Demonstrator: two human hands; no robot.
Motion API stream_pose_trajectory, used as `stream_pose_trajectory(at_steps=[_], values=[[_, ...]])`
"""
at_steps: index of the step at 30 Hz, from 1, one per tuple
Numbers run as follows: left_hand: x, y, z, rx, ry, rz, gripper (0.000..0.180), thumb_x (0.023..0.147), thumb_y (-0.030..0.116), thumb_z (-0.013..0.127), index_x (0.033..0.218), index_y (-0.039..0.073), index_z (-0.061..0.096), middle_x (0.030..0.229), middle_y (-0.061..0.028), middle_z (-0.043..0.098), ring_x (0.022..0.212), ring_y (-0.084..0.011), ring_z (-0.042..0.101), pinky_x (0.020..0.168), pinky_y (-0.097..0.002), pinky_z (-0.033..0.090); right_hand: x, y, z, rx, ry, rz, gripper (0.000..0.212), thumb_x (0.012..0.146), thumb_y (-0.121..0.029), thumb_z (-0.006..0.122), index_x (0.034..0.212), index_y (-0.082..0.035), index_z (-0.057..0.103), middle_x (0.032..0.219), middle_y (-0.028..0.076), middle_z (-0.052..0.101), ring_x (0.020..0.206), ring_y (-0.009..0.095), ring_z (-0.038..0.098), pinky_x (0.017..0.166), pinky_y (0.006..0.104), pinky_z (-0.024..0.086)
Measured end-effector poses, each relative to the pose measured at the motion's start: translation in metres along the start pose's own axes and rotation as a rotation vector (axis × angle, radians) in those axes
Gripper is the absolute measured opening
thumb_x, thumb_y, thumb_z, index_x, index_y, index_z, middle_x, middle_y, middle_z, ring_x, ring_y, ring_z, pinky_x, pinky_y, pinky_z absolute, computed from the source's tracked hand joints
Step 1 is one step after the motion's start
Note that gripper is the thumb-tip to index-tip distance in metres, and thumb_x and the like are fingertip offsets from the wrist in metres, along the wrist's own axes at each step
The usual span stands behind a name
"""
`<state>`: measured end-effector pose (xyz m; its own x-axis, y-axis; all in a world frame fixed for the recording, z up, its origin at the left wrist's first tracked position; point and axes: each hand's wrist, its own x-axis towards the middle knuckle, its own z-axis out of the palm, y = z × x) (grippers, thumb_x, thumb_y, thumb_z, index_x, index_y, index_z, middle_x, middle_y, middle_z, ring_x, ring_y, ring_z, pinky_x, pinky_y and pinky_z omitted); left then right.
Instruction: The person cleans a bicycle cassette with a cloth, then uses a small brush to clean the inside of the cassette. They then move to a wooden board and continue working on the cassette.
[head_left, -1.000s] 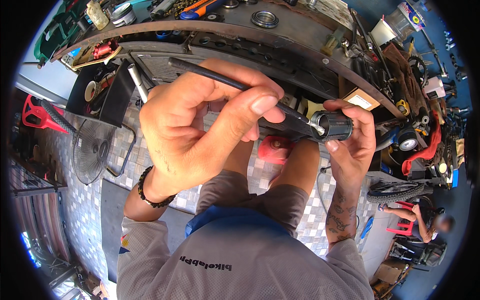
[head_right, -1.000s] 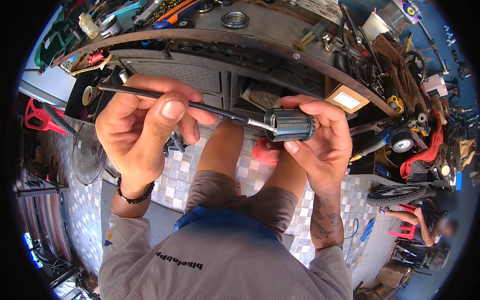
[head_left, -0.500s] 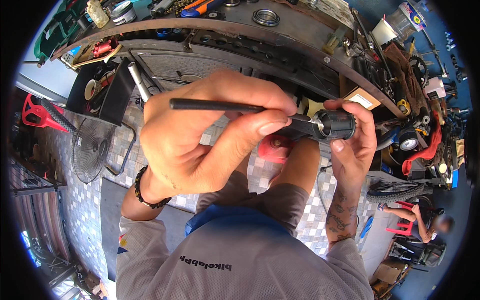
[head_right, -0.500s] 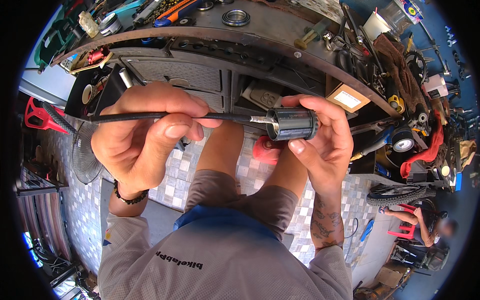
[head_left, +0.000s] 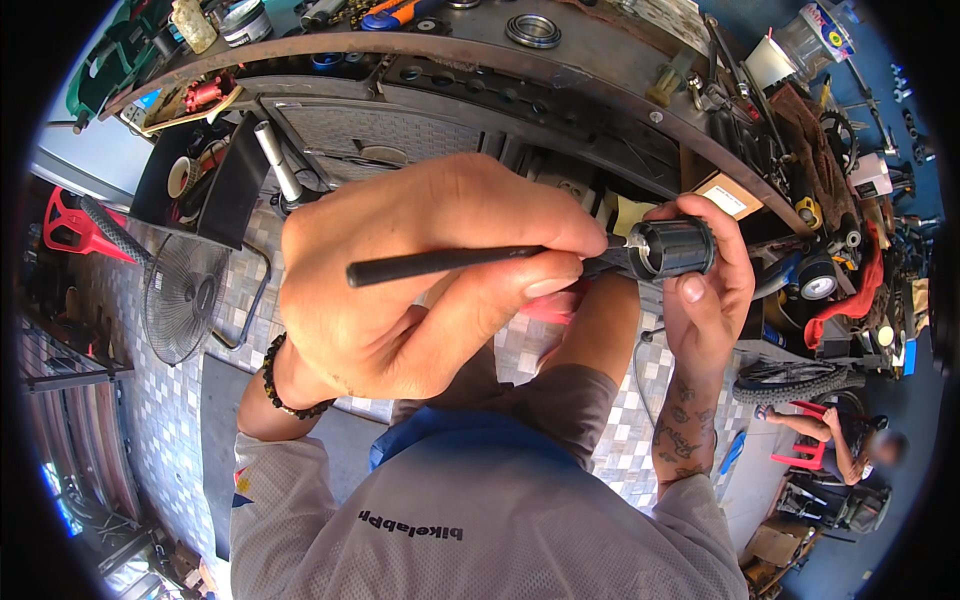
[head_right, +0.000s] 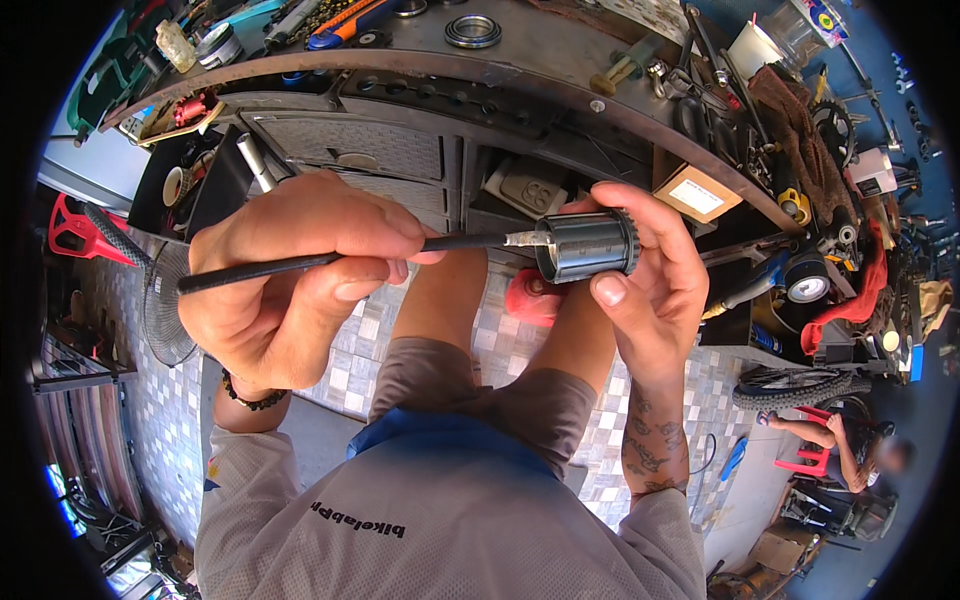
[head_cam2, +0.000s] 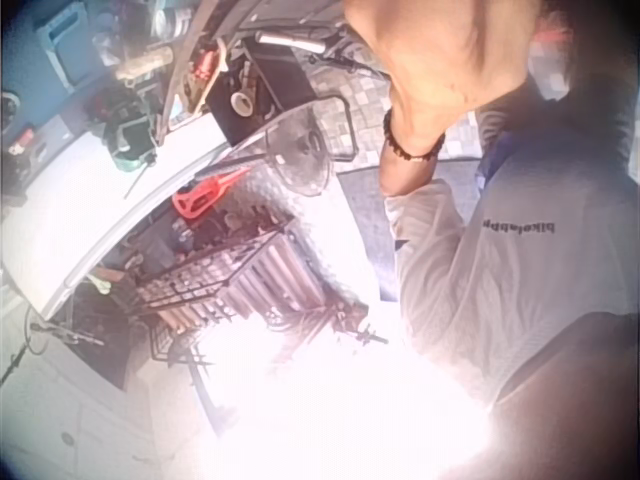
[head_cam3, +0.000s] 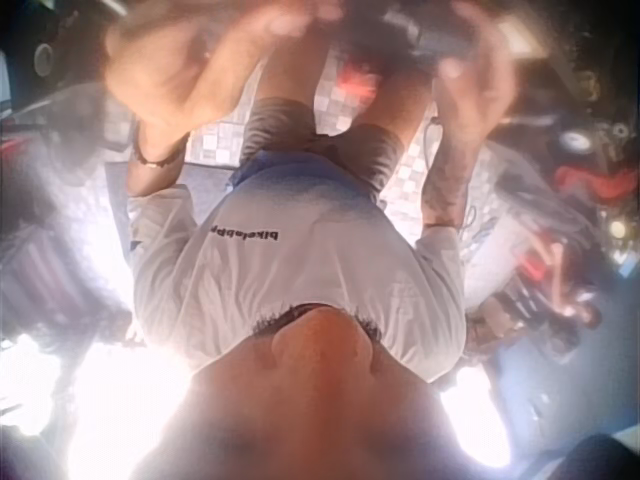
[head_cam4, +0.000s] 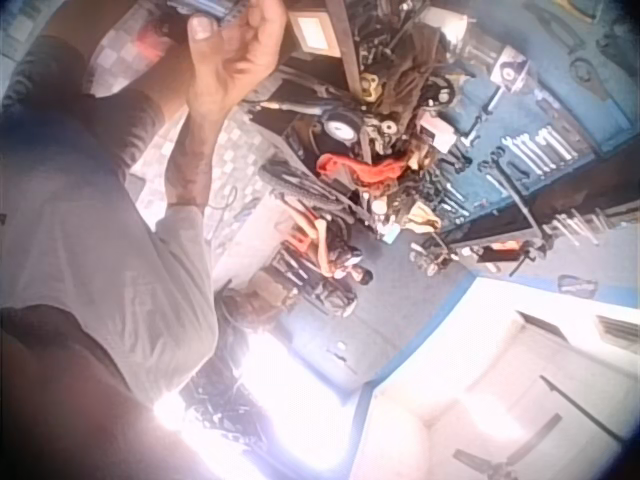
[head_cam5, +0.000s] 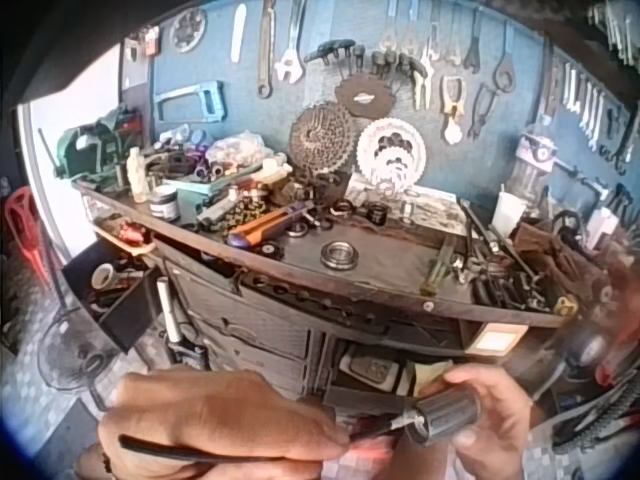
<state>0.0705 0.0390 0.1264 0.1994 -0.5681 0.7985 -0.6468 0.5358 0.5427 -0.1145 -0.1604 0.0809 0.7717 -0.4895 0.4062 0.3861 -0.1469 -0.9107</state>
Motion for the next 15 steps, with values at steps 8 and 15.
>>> stream_pose_trajectory(at_steps=[8,15], values=[[0.001,-0.006,-0.004,0.033,-0.082,0.114,0.017,0.091,0.005,0.074,0.101,-0.007,0.068,0.085,-0.0197,0.073,0.074,-0.0291,0.074,0.066,-0.0359,0.059,-0.001,0.005,-0.007,0.052,0.03,0.042,0.062,0.087,-0.027,0.077,0.133,0.01,0.057,0.12,0.017,0.067,0.11,0.021,0.065,0.101,0.034,0.048],[-0.001,-0.005,-0.001,0.056,-0.064,0.137,0.015,0.091,0.008,0.075,0.1,-0.003,0.069,0.085,-0.0183,0.074,0.071,-0.0248,0.072,0.059,-0.0316,0.057,-0.003,0.009,-0.012,0.025,0.053,0.069,0.064,0.086,-0.032,0.078,0.129,0.01,0.059,0.119,0.015,0.067,0.109,0.019,0.065,0.1,0.0325,0.047]])
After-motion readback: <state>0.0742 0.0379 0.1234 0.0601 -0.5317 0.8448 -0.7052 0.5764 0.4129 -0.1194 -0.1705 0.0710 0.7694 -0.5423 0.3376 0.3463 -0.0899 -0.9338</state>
